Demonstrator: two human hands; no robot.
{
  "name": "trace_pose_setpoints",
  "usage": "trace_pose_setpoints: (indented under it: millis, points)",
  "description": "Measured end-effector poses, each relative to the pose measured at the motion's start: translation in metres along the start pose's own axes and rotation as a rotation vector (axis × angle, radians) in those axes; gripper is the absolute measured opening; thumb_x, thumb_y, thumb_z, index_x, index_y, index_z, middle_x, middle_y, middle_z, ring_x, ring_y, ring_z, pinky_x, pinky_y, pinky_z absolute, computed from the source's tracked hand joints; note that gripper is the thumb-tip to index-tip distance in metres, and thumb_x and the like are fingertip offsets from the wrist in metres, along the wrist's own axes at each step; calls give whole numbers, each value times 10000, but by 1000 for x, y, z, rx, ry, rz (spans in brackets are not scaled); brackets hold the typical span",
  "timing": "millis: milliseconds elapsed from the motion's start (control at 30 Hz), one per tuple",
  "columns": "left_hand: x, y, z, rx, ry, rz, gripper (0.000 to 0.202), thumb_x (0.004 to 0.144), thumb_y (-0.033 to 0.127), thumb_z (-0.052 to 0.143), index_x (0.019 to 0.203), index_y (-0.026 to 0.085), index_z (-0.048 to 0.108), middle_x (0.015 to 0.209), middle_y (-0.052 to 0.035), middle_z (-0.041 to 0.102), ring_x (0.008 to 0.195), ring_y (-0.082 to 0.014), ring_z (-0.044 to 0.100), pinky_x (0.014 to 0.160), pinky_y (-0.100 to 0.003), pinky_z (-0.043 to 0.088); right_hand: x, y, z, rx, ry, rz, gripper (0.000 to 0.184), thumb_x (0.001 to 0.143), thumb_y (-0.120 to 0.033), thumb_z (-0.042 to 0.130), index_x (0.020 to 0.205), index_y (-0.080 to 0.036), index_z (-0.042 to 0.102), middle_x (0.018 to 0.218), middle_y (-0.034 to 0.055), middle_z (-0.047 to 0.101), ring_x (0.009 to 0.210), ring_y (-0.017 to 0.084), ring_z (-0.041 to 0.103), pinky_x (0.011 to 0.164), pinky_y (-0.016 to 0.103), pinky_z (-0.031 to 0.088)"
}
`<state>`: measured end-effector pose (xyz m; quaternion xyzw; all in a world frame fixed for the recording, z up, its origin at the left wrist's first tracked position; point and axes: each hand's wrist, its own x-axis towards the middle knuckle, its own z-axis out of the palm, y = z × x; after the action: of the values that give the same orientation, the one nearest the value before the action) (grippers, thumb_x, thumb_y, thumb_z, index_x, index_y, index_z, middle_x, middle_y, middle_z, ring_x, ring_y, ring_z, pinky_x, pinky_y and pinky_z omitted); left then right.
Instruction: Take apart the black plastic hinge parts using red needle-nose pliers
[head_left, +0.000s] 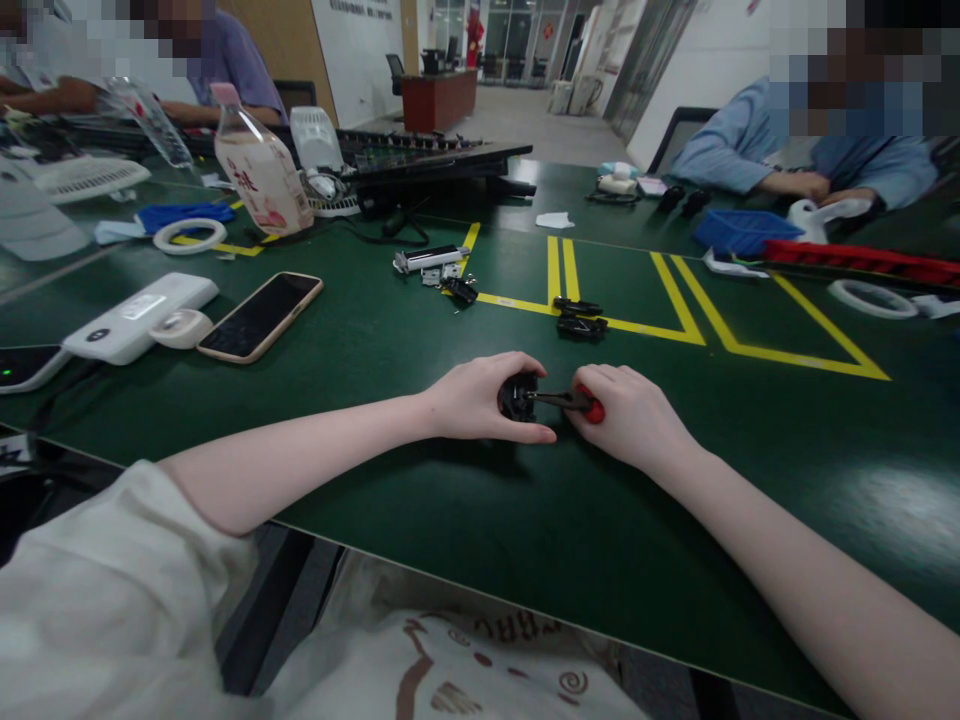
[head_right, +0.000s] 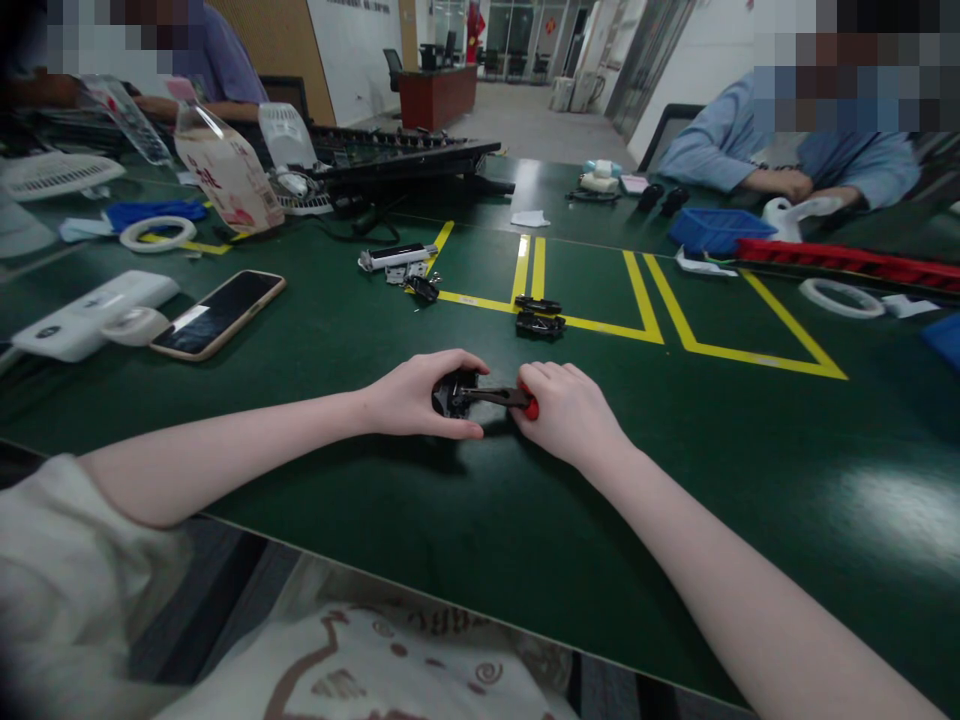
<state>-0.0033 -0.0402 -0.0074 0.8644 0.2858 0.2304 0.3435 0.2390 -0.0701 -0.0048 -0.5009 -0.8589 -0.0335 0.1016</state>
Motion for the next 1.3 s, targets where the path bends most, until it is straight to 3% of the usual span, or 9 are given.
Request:
trace_pose_setpoints:
  millis: [500, 767, 967, 1300]
  points:
    - [0, 2, 3, 40, -2, 12, 694, 776, 583, 788, 1284, 170, 556, 1277, -135, 667, 1134, -314, 662, 953, -457, 539, 0, -1, 0, -28, -17, -10, 67, 804, -226, 588, 796, -234, 522, 804, 72, 676, 728, 234, 603, 690, 359, 438]
    - [1, 0, 3, 53, -50, 14, 724, 788, 580, 769, 1326, 185, 488, 1316, -149, 629, 1144, -328, 662, 942, -464, 553, 0, -1, -1, -23, -25, -19, 63, 809, -224, 589, 799, -234, 527, 811, 72, 682, 727, 237, 612, 710, 372, 457]
    - [-1, -4, 0, 36, -98, 42, 773, 802, 509, 770, 1400, 171, 415, 1389, -174, 584, 1234, -341, 624, 1012, -475, 531, 0, -1, -2, -15, -35, -15, 45, 817, -227, 583, 816, -225, 538, 840, 82, 695, 754, 245, 632, 727, 384, 477]
    - [-1, -3, -2, 7, -114, 53, 712, 859, 563, 706, 1378, 154, 437, 1354, -178, 608, 1203, -327, 636, 1004, -462, 528, -1, 1, -3, -7, -51, 1, 67, 813, -249, 585, 801, -232, 522, 814, 73, 684, 726, 238, 618, 694, 375, 466]
